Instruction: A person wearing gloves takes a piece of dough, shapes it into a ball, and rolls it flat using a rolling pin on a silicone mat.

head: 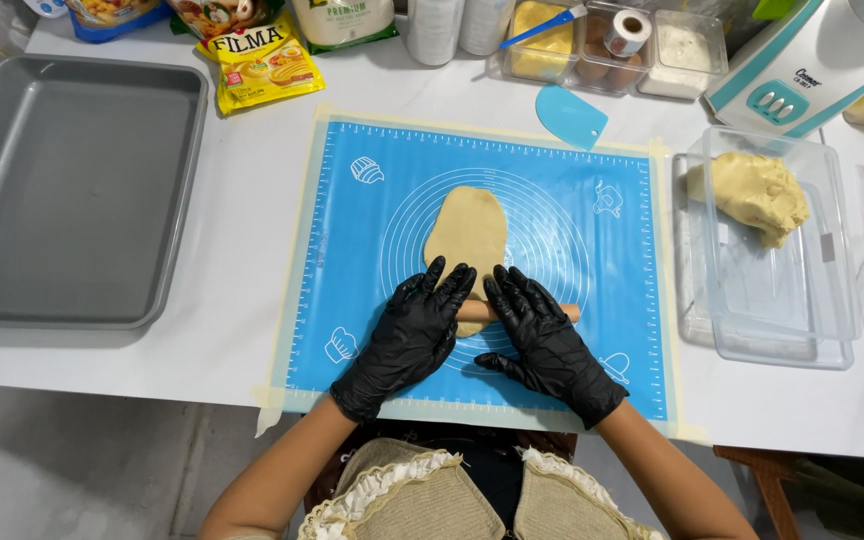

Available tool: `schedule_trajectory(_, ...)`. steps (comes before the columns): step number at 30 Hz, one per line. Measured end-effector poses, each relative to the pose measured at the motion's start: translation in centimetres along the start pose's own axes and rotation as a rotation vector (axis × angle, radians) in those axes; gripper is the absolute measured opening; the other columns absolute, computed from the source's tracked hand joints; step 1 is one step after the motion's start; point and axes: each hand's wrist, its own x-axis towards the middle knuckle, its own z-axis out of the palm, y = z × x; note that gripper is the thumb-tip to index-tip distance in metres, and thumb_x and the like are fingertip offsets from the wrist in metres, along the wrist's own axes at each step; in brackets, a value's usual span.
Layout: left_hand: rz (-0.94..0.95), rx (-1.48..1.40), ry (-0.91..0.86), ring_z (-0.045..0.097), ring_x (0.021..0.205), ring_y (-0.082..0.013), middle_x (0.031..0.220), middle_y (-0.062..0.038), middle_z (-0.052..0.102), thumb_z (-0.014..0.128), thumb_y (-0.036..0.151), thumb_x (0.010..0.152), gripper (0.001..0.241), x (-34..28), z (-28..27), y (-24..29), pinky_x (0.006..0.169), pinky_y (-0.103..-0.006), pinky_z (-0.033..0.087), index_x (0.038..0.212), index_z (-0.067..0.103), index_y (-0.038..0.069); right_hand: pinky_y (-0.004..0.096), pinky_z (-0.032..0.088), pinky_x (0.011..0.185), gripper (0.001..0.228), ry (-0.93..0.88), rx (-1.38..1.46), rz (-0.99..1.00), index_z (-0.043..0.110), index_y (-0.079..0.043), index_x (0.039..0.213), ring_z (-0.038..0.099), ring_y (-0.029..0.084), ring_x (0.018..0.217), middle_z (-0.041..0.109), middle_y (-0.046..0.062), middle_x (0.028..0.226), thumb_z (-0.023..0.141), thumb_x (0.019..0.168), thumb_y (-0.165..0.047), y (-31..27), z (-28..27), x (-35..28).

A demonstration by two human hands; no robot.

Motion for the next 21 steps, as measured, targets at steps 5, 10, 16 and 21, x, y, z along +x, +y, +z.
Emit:
schedule_trajectory(5, -0.060, -0.376, 0.044, 0.034, 0.149, -0.0267, 0.163, -0.010, 0.035, 0.048, 0.056, 0.104, 0.074, -1.0, 0.3, 1.2, 0.125, -0.0385, 0.022, 0.163, 0.024, 0.019, 0.050, 0.016, 0.124, 0.089, -0.069, 0.043, 0.011, 0.012, -0.021, 0.168, 0.015, 0.036, 0.155, 0.018, 0.012, 0.170, 0.044, 0.099, -0.067, -0.9, -0.8, -0.9)
schedule_trajectory(10, 0.031, -0.386, -0.028, 0.045, 0.139, -0.0252, 0.155, -0.005, 0.046, 0.050, 0.046, 0.102, 0.058, -2.1, -0.1, 0.5, 0.120, -0.0481, 0.027, 0.156, 0.041, 0.028, 0.052, 0.018, 0.123, 0.081, -0.097, 0.070, 0.010, 0.014, -0.023, 0.167, 0.014, 0.038, 0.155, 0.017, 0.012, 0.170, 0.043, 0.101, -0.062, -1.3, -0.2, -2.5)
schedule_trajectory(16, 0.081, -0.530, -0.051, 0.048, 0.134, -0.0257, 0.146, -0.005, 0.053, 0.051, 0.045, 0.099, 0.054, -3.8, 1.3, 0.0, 0.114, -0.0540, 0.028, 0.151, 0.048, 0.028, 0.055, 0.022, 0.121, 0.074, -0.114, 0.080, 0.021, 0.015, -0.029, 0.166, 0.015, 0.040, 0.154, 0.017, 0.012, 0.170, 0.045, 0.103, -0.055, -2.1, 1.2, -4.3)
schedule_trajectory(21, 0.226, -0.430, -0.174, 0.045, 0.142, -0.0234, 0.158, 0.005, 0.047, 0.050, 0.029, 0.101, 0.046, -4.2, -1.5, -2.4, 0.107, -0.0498, 0.033, 0.147, 0.053, 0.030, 0.058, 0.029, 0.117, 0.072, -0.103, 0.077, 0.014, 0.019, -0.030, 0.165, 0.022, 0.044, 0.151, 0.023, 0.015, 0.167, 0.048, 0.102, -0.048, -1.8, 4.2, -6.5)
